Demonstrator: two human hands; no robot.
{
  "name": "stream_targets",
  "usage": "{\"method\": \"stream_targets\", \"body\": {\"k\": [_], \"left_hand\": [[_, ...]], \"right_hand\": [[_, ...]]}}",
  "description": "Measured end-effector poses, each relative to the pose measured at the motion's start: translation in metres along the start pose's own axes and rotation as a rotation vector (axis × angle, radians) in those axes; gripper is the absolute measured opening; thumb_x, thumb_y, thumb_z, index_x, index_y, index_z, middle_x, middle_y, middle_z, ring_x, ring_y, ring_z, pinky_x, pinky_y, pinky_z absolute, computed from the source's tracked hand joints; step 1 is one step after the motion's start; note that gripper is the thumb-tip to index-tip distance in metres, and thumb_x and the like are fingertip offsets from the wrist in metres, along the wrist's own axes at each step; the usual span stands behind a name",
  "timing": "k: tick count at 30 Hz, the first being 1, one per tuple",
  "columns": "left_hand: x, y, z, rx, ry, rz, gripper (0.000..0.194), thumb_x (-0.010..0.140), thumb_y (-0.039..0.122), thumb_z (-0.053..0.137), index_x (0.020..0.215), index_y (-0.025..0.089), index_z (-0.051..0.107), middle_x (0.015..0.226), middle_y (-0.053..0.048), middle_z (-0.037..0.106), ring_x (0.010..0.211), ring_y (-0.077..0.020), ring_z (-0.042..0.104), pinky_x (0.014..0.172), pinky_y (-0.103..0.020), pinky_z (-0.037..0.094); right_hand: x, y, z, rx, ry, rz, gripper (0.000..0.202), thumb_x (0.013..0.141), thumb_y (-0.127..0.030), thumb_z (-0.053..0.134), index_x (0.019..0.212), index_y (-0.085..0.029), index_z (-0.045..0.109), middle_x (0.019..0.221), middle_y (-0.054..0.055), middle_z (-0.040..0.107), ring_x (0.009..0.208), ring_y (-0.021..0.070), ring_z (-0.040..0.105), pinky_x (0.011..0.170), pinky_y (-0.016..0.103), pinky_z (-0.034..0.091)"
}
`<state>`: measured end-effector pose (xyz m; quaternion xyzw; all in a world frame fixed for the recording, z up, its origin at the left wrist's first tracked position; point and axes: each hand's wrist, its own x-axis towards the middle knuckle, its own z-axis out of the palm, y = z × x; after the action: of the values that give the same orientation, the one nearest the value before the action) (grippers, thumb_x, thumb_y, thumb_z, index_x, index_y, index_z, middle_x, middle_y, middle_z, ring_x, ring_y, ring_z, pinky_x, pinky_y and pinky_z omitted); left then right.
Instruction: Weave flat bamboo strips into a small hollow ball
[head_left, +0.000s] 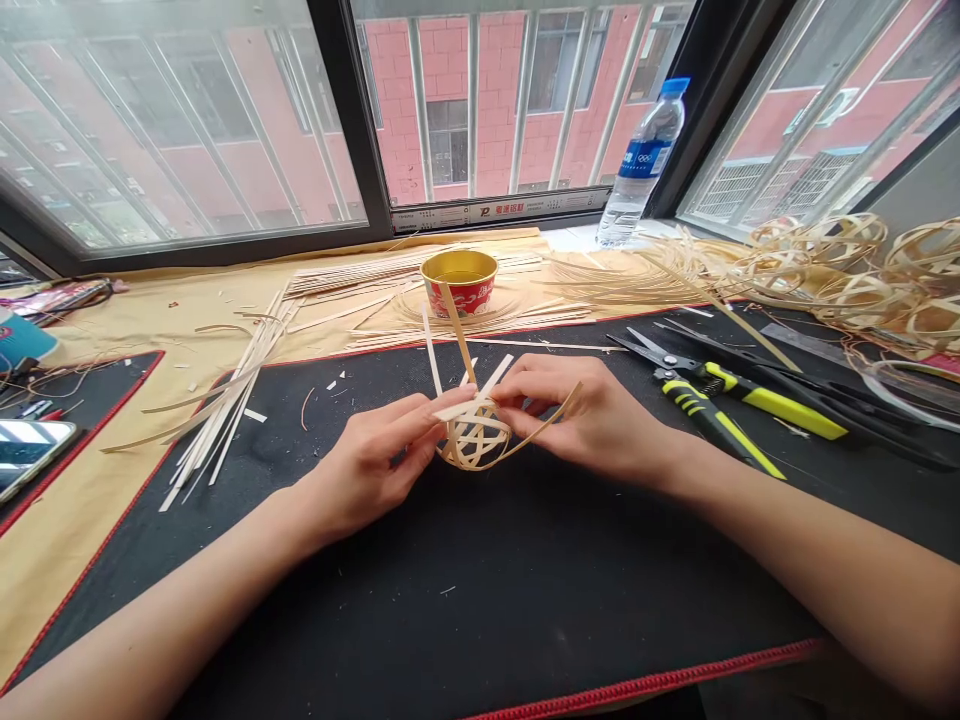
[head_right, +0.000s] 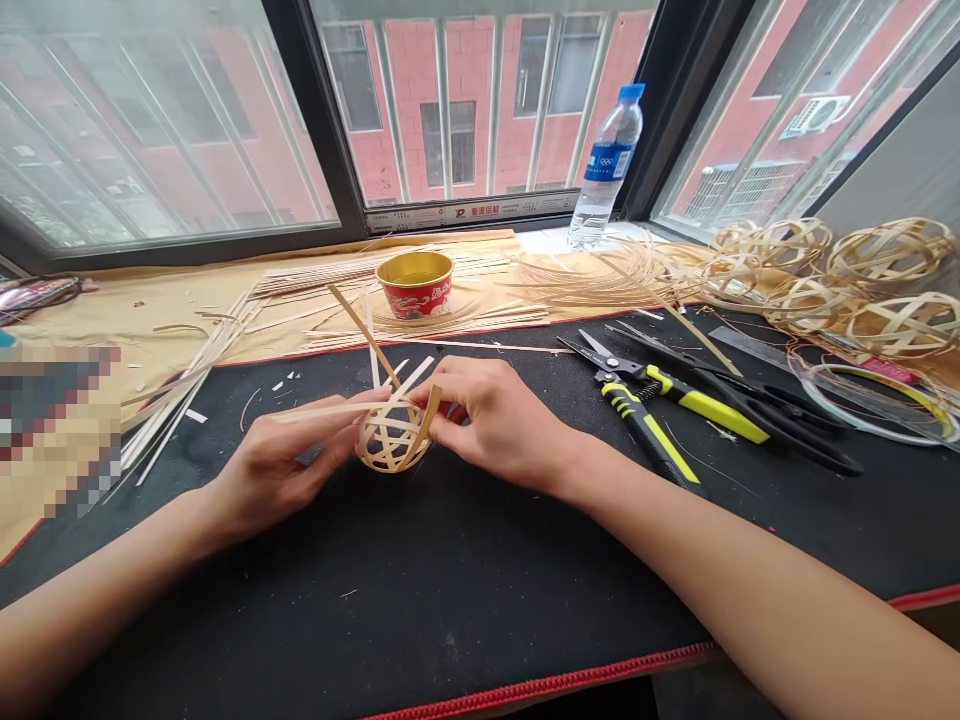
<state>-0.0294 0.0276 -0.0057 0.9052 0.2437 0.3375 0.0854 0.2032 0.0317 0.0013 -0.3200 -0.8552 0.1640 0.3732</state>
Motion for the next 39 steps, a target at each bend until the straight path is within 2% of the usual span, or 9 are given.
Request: {"method": "stream_targets", "body": {"k": [7,13,22,32,35,39], "left_hand": [[-0.003,0.002,-0.001,0.062,-0.026,0.039,0.042,0.09,0.01,0.048,0.132,0.012,0.047,0.087,-0.006,0.065,0.074,-0.0105,0.062,0.068,-0.017,0.049],[-0.004,0.005,-0.005,0.135,-0.094,0.038,0.049,0.091,0.007,0.044,0.139,0.014,0.037,0.077,0.0,0.055,0.062,-0.0078,0.05,0.058,-0.016,0.043],[0.0,0.008,-0.008,0.111,-0.161,0.014,0.05,0.092,0.009,0.04,0.14,0.017,0.031,0.086,-0.003,0.061,0.07,-0.0101,0.058,0.063,-0.017,0.048],[0.0,0.009,-0.01,0.186,-0.163,0.061,0.047,0.092,0.01,0.037,0.138,0.013,0.03,0.078,-0.002,0.059,0.063,-0.011,0.056,0.056,-0.018,0.045],[0.0,0.009,-0.009,0.181,-0.158,0.063,0.046,0.093,0.011,0.036,0.138,0.014,0.03,0.079,-0.003,0.06,0.064,-0.0112,0.056,0.057,-0.019,0.046],[0.0,0.011,-0.011,0.18,-0.093,0.095,0.04,0.093,0.012,0.039,0.133,0.012,0.037,0.077,-0.002,0.06,0.062,-0.0102,0.055,0.057,-0.018,0.046]], "right_hand": [[-0.001,-0.002,0.002,0.043,-0.024,0.018,0.011,0.079,-0.005,0.058,0.083,-0.014,0.066,0.08,0.005,0.061,0.069,0.0117,0.056,0.062,0.022,0.046],[-0.002,-0.006,0.003,-0.026,-0.037,0.004,0.014,0.083,-0.006,0.054,0.084,-0.016,0.062,0.077,0.003,0.055,0.068,0.0118,0.051,0.061,0.023,0.043],[-0.004,-0.008,0.003,-0.02,-0.057,0.016,0.017,0.087,-0.008,0.051,0.094,-0.017,0.063,0.083,0.004,0.057,0.073,0.0126,0.054,0.065,0.024,0.045],[-0.003,-0.01,0.001,0.019,-0.071,0.014,0.02,0.088,-0.008,0.051,0.1,-0.02,0.062,0.085,0.004,0.057,0.074,0.0117,0.054,0.065,0.023,0.046],[-0.002,-0.01,0.001,0.021,-0.07,0.013,0.019,0.088,-0.008,0.051,0.098,-0.02,0.062,0.083,0.004,0.057,0.072,0.012,0.054,0.064,0.024,0.046],[-0.002,-0.013,-0.001,0.083,-0.086,0.026,0.014,0.086,-0.009,0.052,0.09,-0.018,0.062,0.079,0.004,0.058,0.068,0.0118,0.054,0.06,0.023,0.047]]}}
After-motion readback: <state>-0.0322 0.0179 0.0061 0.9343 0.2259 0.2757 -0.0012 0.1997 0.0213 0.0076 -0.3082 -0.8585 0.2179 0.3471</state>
